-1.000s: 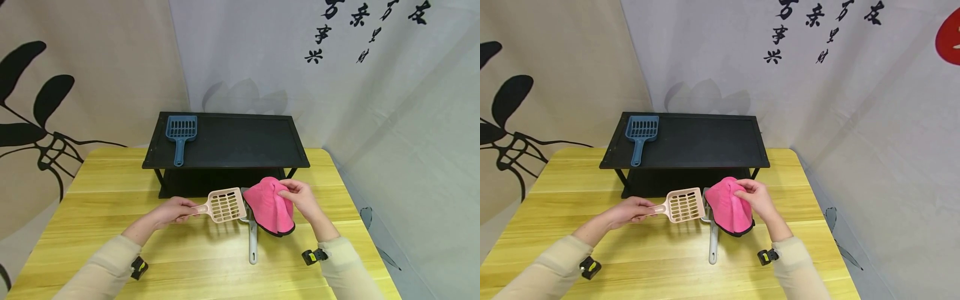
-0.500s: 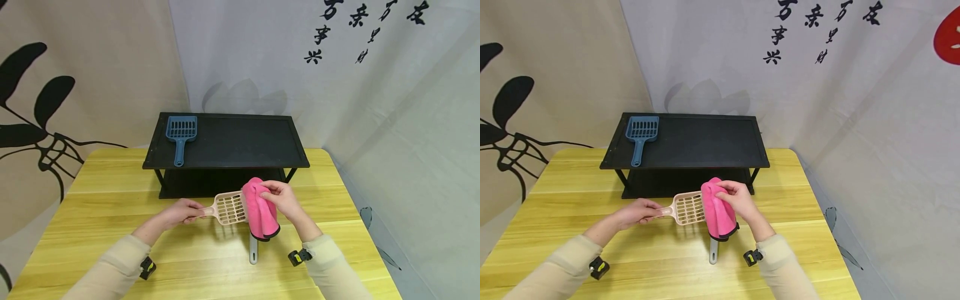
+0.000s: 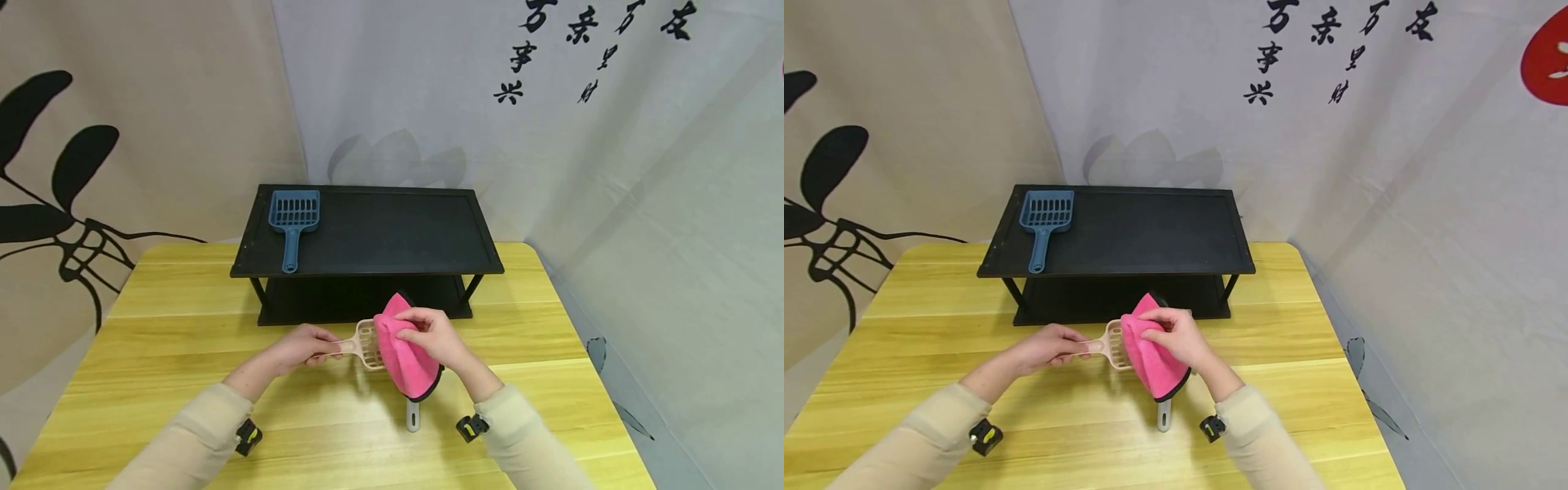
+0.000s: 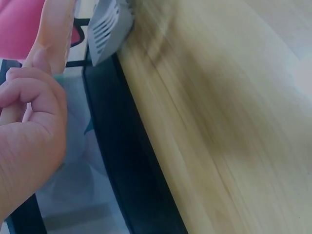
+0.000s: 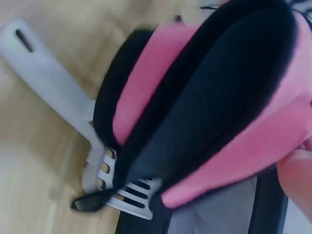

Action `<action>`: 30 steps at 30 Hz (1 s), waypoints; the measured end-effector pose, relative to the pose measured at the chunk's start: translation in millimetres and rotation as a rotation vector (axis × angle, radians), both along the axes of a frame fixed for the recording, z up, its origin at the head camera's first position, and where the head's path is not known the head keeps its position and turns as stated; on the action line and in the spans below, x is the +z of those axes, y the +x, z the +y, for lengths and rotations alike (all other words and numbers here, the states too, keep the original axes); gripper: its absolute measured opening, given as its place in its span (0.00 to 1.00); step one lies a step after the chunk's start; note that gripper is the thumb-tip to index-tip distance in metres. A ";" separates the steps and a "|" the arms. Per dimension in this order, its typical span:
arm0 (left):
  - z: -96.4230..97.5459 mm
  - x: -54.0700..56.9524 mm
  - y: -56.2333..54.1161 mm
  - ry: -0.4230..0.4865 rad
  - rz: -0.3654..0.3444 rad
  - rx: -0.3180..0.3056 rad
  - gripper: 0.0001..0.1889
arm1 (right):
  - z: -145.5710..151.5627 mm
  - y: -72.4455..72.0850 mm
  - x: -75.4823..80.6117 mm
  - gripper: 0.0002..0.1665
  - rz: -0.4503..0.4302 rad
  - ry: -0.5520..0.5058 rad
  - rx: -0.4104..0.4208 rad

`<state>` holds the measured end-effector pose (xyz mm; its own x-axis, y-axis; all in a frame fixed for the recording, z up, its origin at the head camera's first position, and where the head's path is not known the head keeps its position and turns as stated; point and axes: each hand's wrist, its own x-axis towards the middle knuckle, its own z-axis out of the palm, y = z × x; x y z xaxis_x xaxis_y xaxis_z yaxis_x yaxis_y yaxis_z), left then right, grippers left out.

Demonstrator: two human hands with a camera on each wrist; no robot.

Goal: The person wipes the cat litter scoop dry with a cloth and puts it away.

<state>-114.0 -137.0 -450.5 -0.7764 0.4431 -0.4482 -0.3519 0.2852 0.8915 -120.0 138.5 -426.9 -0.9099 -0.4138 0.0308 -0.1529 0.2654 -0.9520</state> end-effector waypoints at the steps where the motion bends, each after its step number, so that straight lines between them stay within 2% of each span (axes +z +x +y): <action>1: 1.1 0.5 -0.5 0.001 -0.002 -0.002 0.16 | -3.7 1.5 -1.6 0.15 0.010 0.042 0.012; 6: 5.4 4.1 -2.5 0.006 -0.029 0.008 0.16 | -17.7 8.4 -8.5 0.14 0.102 0.249 0.062; 9: 7.3 6.9 -3.3 0.015 -0.043 0.009 0.16 | -22.2 10.7 -10.4 0.13 0.193 0.327 0.096; 15: 8.5 9.8 -4.6 0.024 -0.052 0.002 0.16 | -24.9 11.9 -11.6 0.12 0.278 0.428 0.155; 23: 4.6 7.9 -4.6 0.014 -0.040 -0.021 0.16 | -21.9 14.7 -7.1 0.08 0.468 0.639 0.302; 30: 1.3 9.2 -6.3 0.003 -0.015 -0.028 0.16 | -10.8 18.1 -6.4 0.08 0.624 0.716 0.311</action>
